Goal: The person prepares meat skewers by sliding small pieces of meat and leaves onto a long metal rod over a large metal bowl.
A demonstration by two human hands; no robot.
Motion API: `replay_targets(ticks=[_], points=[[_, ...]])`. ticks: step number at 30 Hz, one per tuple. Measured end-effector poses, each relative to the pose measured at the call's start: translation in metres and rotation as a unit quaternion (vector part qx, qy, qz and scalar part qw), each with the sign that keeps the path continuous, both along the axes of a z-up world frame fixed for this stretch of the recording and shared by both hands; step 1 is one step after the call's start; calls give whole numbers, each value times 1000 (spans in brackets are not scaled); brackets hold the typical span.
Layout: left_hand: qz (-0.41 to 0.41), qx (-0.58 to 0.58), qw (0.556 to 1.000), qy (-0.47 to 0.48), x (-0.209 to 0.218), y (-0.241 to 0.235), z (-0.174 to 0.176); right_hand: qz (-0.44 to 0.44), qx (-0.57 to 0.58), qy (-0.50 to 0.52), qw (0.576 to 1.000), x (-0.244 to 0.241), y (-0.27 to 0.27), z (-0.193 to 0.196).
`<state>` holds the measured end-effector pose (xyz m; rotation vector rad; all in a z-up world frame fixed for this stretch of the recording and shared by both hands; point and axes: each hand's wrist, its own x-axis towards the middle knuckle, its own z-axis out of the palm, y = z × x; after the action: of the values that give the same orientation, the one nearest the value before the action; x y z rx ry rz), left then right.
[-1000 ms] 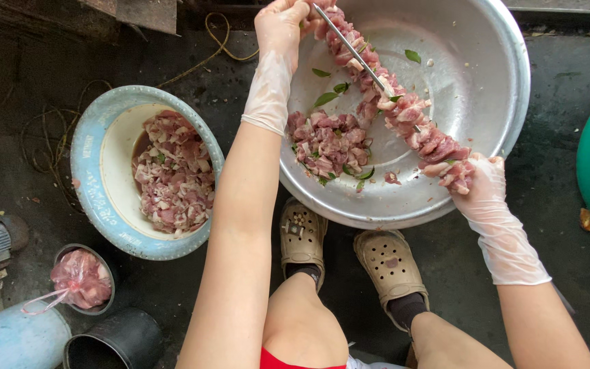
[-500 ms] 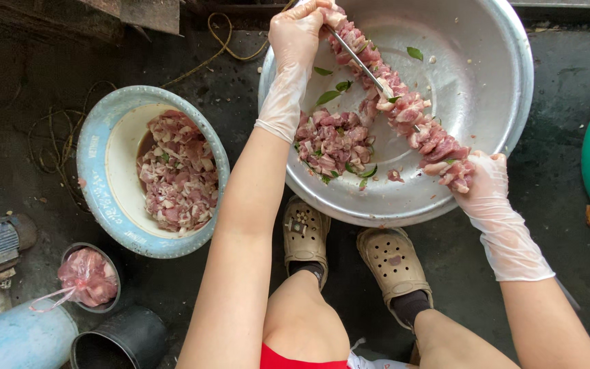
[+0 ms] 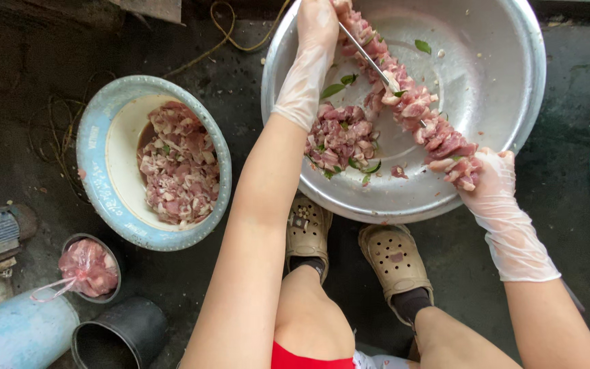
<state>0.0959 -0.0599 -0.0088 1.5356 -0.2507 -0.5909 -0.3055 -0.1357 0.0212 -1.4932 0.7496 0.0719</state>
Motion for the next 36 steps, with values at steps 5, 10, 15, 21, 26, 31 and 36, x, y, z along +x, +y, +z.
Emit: replay_targets(ticks=[5,10,15,21,26,31,36], points=[[55,-9,995,87,-53,-15,5,219,-420,156,867,1,5,15],[-51,-64,983,166,-177,19,1,-32,-48,2,998,-8,1,-7],[-144,77,985,-55,-101,88,-5,123,-300,74,943,-11,-2,-19],[-255,483,746,-381,-99,120,-68,28,-81,38,996,-7,-3,-14],[-226,327,909,-126,-57,120,-69,86,-232,59,967,1,-1,-7],[-176,97,967,156,-42,138,-17,114,-264,31,957,7,1,16],[-130,2,970,204,-30,127,26,159,-397,-8,904,7,7,26]])
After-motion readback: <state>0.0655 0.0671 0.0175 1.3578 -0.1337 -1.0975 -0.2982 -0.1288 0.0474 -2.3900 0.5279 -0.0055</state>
